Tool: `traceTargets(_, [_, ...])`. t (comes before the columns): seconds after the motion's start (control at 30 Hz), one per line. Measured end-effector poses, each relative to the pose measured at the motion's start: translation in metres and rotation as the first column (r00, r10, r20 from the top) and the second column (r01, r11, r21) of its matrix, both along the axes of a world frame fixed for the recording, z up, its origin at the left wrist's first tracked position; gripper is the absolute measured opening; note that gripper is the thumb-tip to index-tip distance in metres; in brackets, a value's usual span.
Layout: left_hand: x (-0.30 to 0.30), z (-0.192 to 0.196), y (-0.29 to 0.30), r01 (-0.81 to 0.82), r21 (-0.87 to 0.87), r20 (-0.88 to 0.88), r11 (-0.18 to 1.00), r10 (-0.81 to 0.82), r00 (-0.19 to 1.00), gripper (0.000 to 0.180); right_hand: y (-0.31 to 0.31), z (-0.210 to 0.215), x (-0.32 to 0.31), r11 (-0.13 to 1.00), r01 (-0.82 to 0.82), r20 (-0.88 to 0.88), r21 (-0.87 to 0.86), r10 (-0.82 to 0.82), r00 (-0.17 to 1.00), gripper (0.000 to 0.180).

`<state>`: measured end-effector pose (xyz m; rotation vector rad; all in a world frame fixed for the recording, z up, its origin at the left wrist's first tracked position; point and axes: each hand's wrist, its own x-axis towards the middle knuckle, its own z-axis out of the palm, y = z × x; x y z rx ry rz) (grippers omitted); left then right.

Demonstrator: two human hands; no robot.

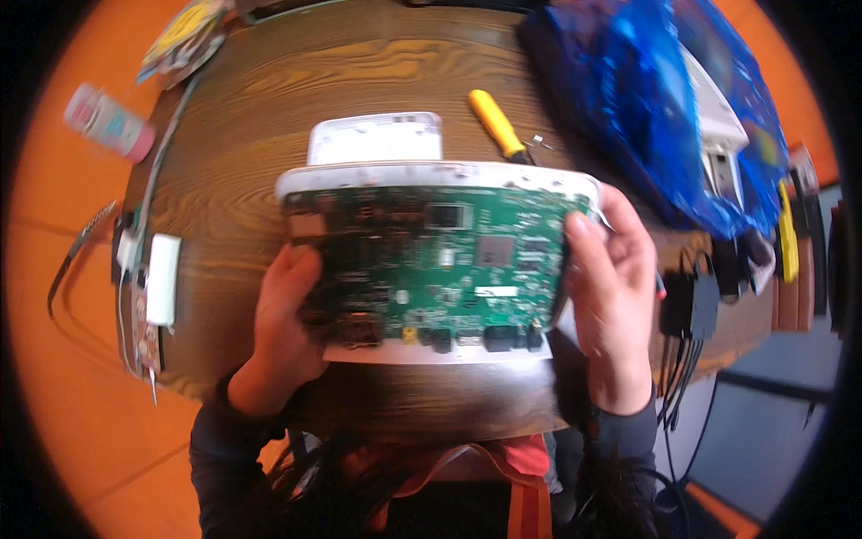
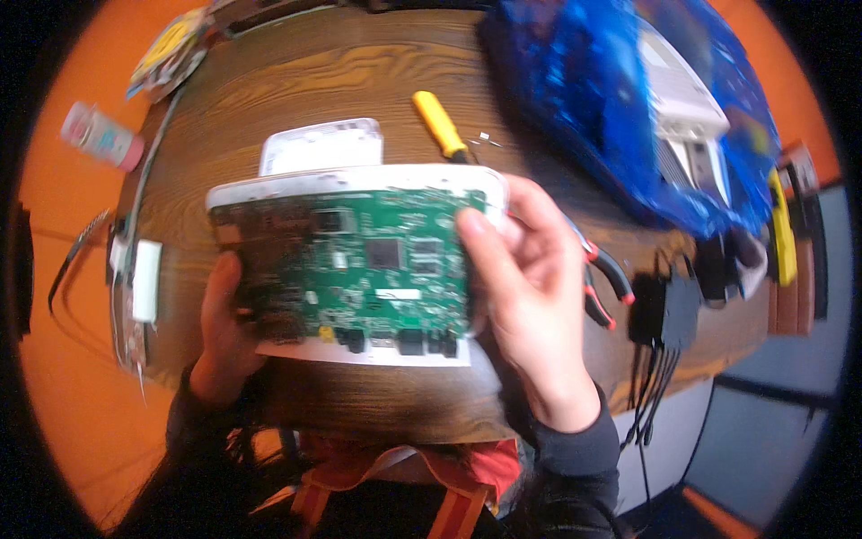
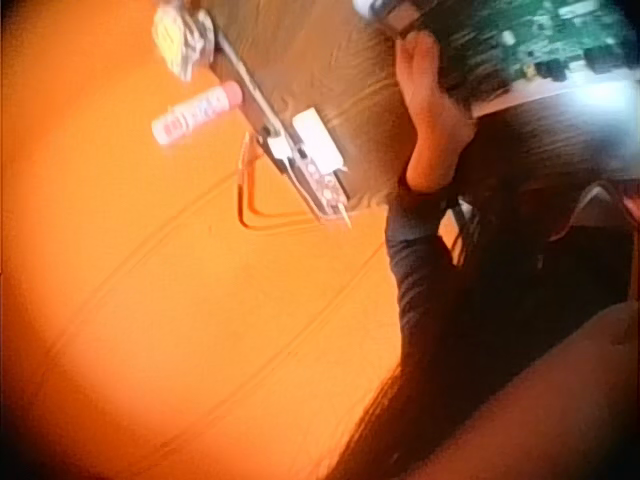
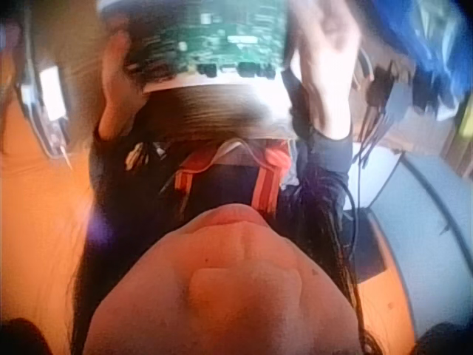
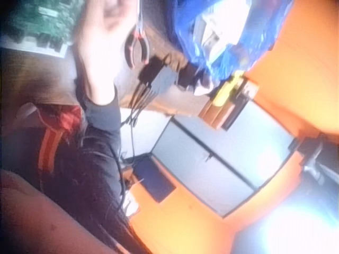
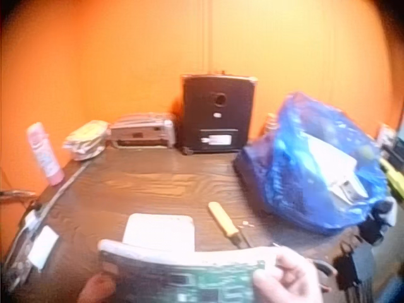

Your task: The person uses a screwdriver to remove screws from the back cover of a white electronic device. They then separate the cover from the main body, revealing the internal circuit board, and place the cover aside.

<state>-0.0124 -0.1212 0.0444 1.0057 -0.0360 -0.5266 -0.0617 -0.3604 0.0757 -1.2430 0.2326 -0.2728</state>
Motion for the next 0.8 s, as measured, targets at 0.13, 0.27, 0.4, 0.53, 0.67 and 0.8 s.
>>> traceTargets(0.13, [0.001,0.004,0.003,-0.013,0.129,0.231,0.992,-0.017,0.973,0.039,0.001,-0.001,-0.003,0.997,0.044,0.027,-0.061,-0.043,0.999,0.021])
traceTargets(0.27, [0.001,0.012,0.000,0.013,0.124,0.169,0.992,-0.034,0.985,0.034,0.001,-0.001,-0.001,0.994,0.013,0.100,-0.111,-0.002,0.995,0.019])
traceTargets(0.4, [0.002,0.015,-0.003,0.027,-0.043,-0.003,0.999,-0.028,1.000,0.033,0.000,-0.004,-0.002,0.992,-0.007,0.137,-0.123,0.024,0.990,0.017])
traceTargets(0.53, [0.006,0.014,0.000,0.058,-0.119,-0.016,0.991,-0.060,0.998,0.032,-0.002,-0.008,0.000,0.994,-0.013,0.145,-0.107,0.028,0.989,0.016])
traceTargets(0.67, [0.007,0.017,0.000,0.070,-0.235,-0.164,0.969,-0.110,0.980,0.031,-0.003,-0.011,0.002,0.995,-0.023,0.105,-0.093,0.033,0.994,0.019])
traceTargets(0.8, [0.004,0.023,0.000,0.075,-0.119,-0.110,0.990,-0.088,0.990,0.040,-0.004,-0.012,0.003,0.998,-0.030,0.093,-0.051,0.035,0.995,0.020])
